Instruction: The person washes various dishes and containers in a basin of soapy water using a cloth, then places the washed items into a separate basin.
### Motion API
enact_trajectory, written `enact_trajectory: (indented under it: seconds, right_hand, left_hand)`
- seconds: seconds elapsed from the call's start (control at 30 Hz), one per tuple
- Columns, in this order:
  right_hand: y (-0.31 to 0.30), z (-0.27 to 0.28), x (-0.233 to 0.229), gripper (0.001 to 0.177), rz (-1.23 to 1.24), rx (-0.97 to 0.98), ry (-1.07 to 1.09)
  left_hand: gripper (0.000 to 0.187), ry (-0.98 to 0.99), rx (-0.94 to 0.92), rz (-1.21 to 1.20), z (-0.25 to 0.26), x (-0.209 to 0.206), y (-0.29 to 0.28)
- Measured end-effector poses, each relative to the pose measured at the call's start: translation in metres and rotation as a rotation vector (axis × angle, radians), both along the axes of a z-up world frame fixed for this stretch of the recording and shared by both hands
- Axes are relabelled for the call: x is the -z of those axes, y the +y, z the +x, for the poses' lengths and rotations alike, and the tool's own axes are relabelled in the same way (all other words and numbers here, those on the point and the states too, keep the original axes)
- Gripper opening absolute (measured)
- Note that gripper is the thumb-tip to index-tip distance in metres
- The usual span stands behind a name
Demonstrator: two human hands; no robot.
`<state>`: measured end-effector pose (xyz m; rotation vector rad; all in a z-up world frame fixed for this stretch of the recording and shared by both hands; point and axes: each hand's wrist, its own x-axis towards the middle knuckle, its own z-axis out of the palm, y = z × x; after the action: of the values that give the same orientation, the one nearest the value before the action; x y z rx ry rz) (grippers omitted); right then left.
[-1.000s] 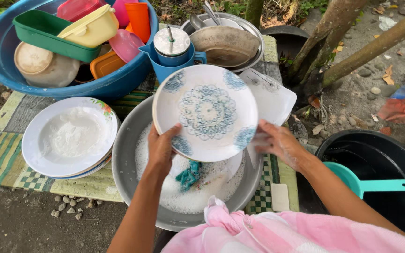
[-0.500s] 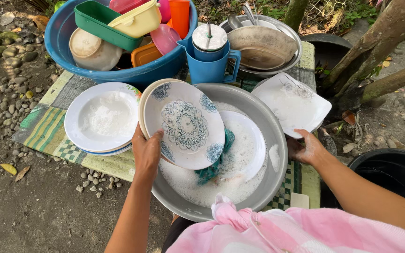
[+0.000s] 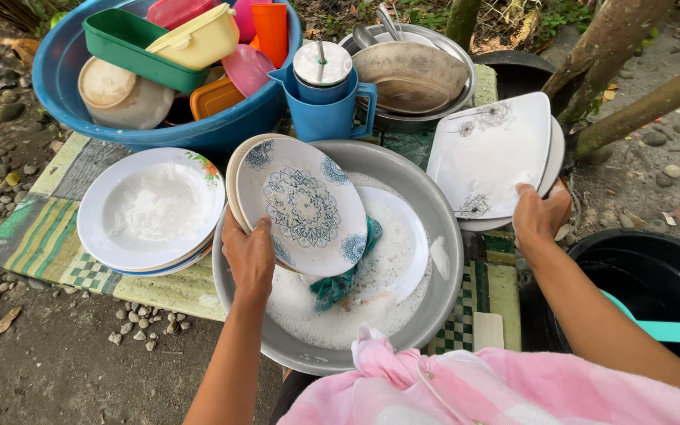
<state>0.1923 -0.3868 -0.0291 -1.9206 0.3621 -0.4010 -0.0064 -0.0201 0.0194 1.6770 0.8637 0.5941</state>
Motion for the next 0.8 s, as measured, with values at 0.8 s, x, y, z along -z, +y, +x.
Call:
enact_trajectory:
  seconds: [0.8]
  right_hand:
    - [0.091,-0.072,-0.025,0.074,0.658,-0.634,0.458]
  left_hand:
    - [0.090,0.077,0.170,-0.755,-0.002,0.056,-0.011]
